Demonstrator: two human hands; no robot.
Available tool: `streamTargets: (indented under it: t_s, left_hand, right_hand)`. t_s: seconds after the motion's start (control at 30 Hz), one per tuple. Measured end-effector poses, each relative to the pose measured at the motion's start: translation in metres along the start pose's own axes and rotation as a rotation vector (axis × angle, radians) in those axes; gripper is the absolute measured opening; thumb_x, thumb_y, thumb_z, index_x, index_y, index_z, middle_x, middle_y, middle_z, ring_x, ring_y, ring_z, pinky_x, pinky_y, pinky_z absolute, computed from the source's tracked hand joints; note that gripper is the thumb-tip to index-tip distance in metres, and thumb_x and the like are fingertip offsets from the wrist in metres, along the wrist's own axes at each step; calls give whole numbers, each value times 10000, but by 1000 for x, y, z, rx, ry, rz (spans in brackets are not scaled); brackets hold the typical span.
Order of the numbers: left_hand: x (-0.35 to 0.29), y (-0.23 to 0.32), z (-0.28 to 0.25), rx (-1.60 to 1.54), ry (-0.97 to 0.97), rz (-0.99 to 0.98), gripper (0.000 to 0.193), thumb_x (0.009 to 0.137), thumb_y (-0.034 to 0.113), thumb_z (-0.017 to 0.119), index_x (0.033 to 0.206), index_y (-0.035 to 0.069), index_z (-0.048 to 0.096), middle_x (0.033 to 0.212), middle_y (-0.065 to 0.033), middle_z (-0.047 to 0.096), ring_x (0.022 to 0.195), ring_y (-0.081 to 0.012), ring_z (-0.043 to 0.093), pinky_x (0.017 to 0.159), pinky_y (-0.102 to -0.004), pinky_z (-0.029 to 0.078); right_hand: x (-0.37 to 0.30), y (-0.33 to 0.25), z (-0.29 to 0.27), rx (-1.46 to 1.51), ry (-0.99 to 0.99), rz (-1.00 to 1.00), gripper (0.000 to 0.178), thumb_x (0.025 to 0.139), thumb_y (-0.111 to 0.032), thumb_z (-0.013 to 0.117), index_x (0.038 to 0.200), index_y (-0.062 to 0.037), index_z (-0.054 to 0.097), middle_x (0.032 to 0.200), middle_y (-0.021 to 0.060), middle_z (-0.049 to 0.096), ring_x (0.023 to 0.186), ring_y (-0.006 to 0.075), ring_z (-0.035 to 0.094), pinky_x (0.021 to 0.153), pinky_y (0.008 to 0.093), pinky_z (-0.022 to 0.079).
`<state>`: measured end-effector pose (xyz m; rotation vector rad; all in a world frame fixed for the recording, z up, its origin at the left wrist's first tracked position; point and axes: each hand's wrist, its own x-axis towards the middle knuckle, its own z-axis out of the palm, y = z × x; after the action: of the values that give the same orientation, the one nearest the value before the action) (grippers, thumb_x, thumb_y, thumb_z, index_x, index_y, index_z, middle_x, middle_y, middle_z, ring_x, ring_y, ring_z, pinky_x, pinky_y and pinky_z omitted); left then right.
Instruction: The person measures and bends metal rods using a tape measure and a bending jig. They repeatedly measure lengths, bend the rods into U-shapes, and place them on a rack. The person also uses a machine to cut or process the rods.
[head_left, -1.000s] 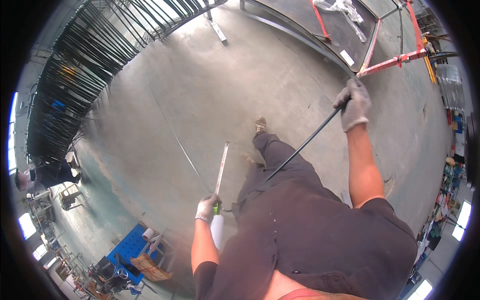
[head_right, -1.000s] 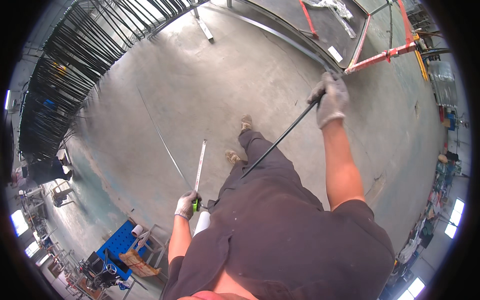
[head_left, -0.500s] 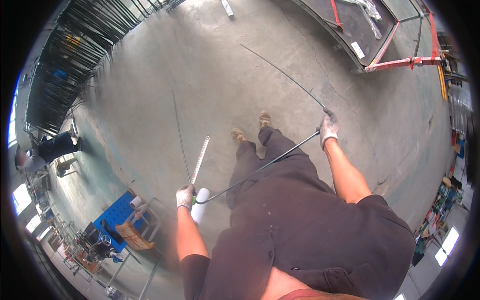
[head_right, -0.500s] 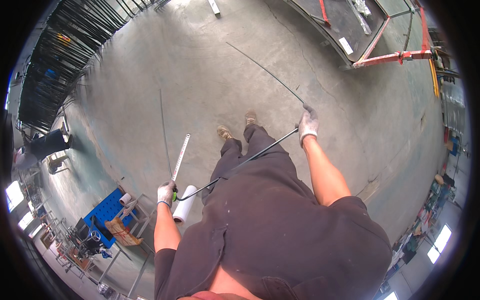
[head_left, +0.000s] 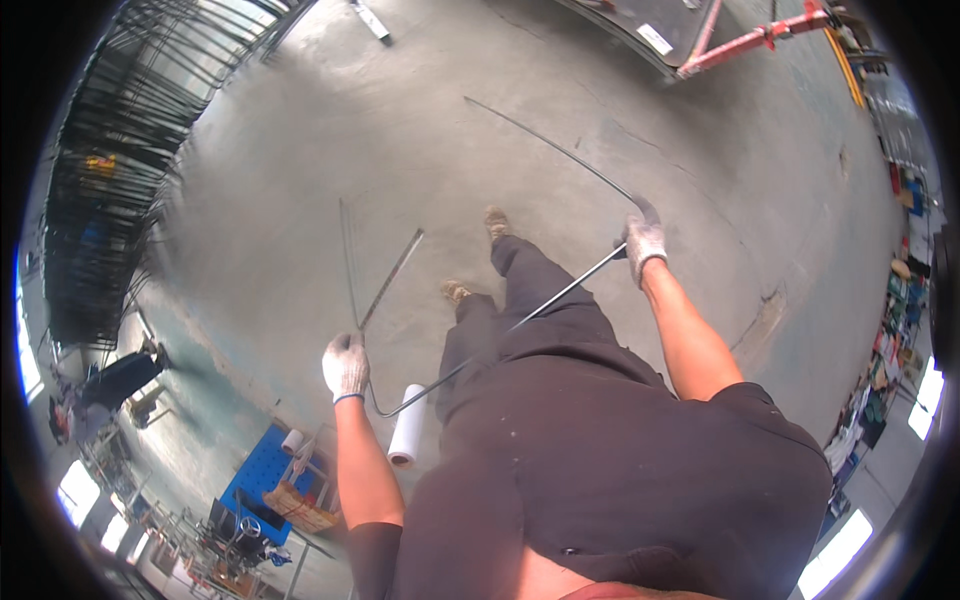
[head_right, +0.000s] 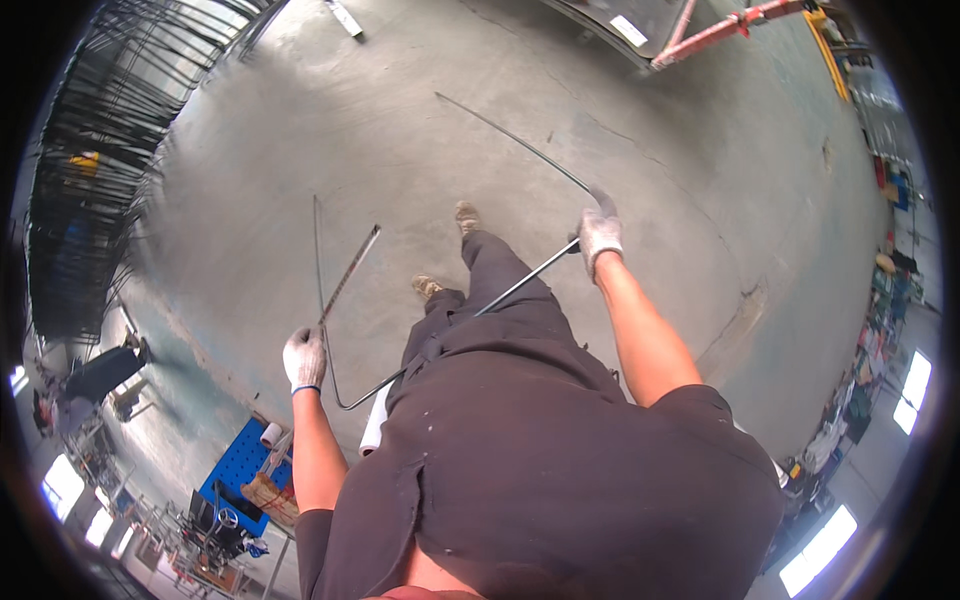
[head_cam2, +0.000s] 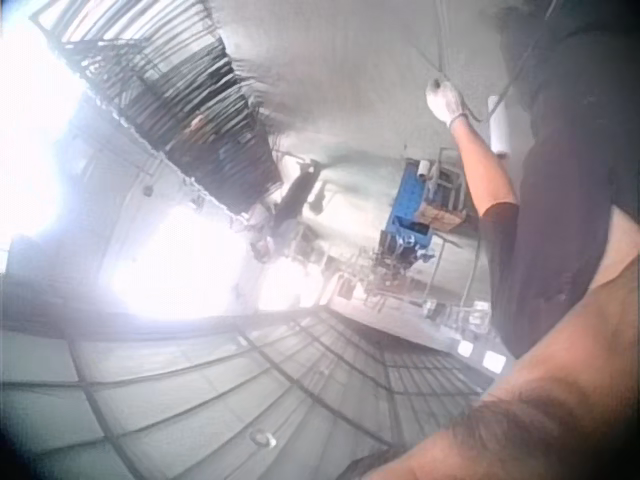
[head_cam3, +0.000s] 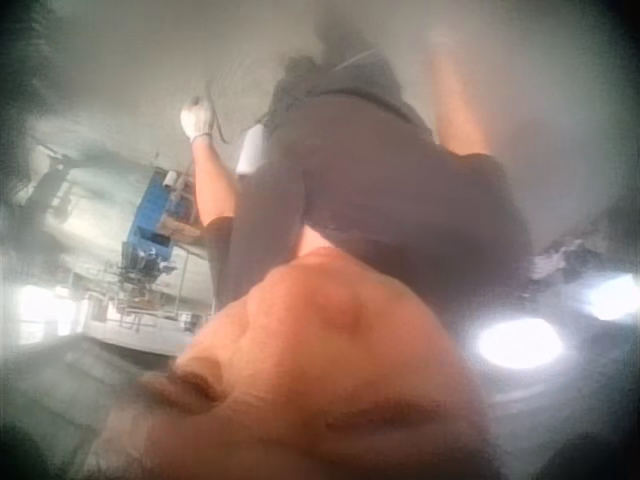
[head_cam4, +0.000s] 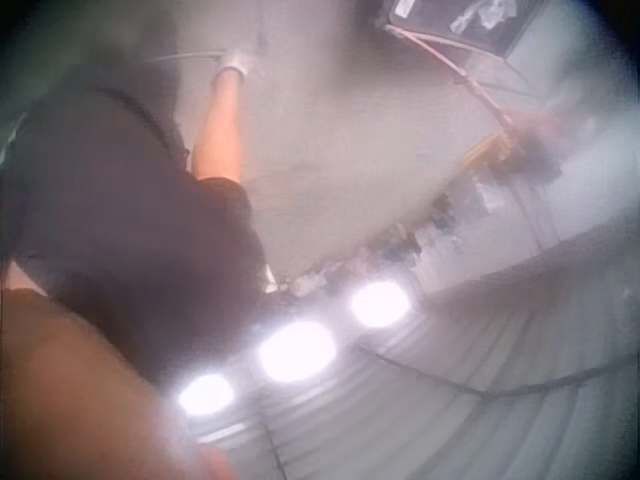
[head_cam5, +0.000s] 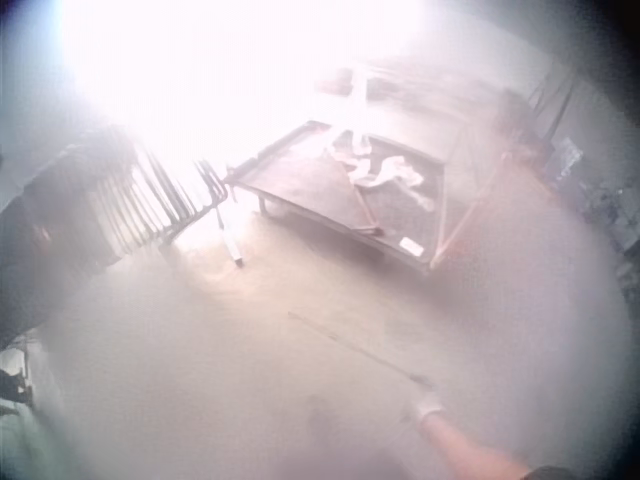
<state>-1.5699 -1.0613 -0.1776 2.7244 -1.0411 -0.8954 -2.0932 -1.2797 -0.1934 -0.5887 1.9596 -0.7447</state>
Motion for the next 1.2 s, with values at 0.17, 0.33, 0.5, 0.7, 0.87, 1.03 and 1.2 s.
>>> streamTargets:
  t_s: [0.17, 0.33, 0.5, 0.7, 0.87, 1.03, 1.2]
  left_hand:
    - [6, 96, 22, -553, -352, -94, 351, 1042, 351, 689, 895, 37, 748, 788, -13, 704, 642, -85, 593, 536, -283, 479]
    - [-12, 171, 78, -531, -760, -61, 325, 1031, 319, 697, 942, 8, 731, 793, -67, 693, 599, -141, 588, 536, -335, 501]
    - [-10, 214, 116, -429, -941, -33, 346, 1071, 306, 685, 909, 4, 733, 746, -70, 661, 589, -176, 603, 517, -360, 474]
    - [0, 274, 101, -265, -1078, -8, 374, 1075, 311, 684, 865, 7, 742, 720, -79, 664, 575, -192, 613, 527, -370, 481]
    - [0, 292, 114, -280, -1106, -34, 381, 1057, 331, 718, 891, -10, 760, 745, -75, 684, 588, -186, 627, 540, -362, 485]
    - [-2, 298, 122, -229, -1162, -61, 371, 1046, 330, 736, 893, -7, 759, 744, -63, 671, 597, -177, 634, 532, -354, 481]
    - [3, 283, 126, -259, -1148, -79, 354, 1038, 324, 746, 906, -4, 767, 739, -50, 656, 599, -171, 627, 525, -358, 482]
  right_hand:
    - [2, 17, -9, 56, 34, 43, 739, 932, -68, 667, 1642, -62, 460, 953, 142, 715, 632, 241, 712, 566, 396, 602]
    - [13, 32, -13, 69, 72, -4, 574, 950, -89, 667, 1516, -22, 592, 946, 150, 731, 612, 238, 724, 538, 404, 613]
    - [25, 19, -23, 91, 37, 36, 421, 974, -120, 671, 1370, 20, 676, 945, 126, 734, 651, 229, 726, 553, 390, 608]
    - [42, 0, -38, 125, -74, 194, 418, 1053, -346, 653, 1267, 8, 713, 909, 105, 738, 667, 208, 707, 594, 383, 602]
    - [48, -23, -39, -28, -98, 228, 435, 1083, -443, 633, 1122, -23, 743, 815, 58, 717, 630, 168, 673, 577, 356, 559]
    - [53, -35, -37, -169, -88, 229, 365, 1043, -386, 698, 1044, -25, 755, 781, 47, 698, 598, 145, 644, 538, 332, 517]
    - [57, -30, -32, -250, -125, 253, 267, 992, -281, 742, 961, -17, 760, 768, 42, 675, 577, 134, 586, 522, 329, 469]
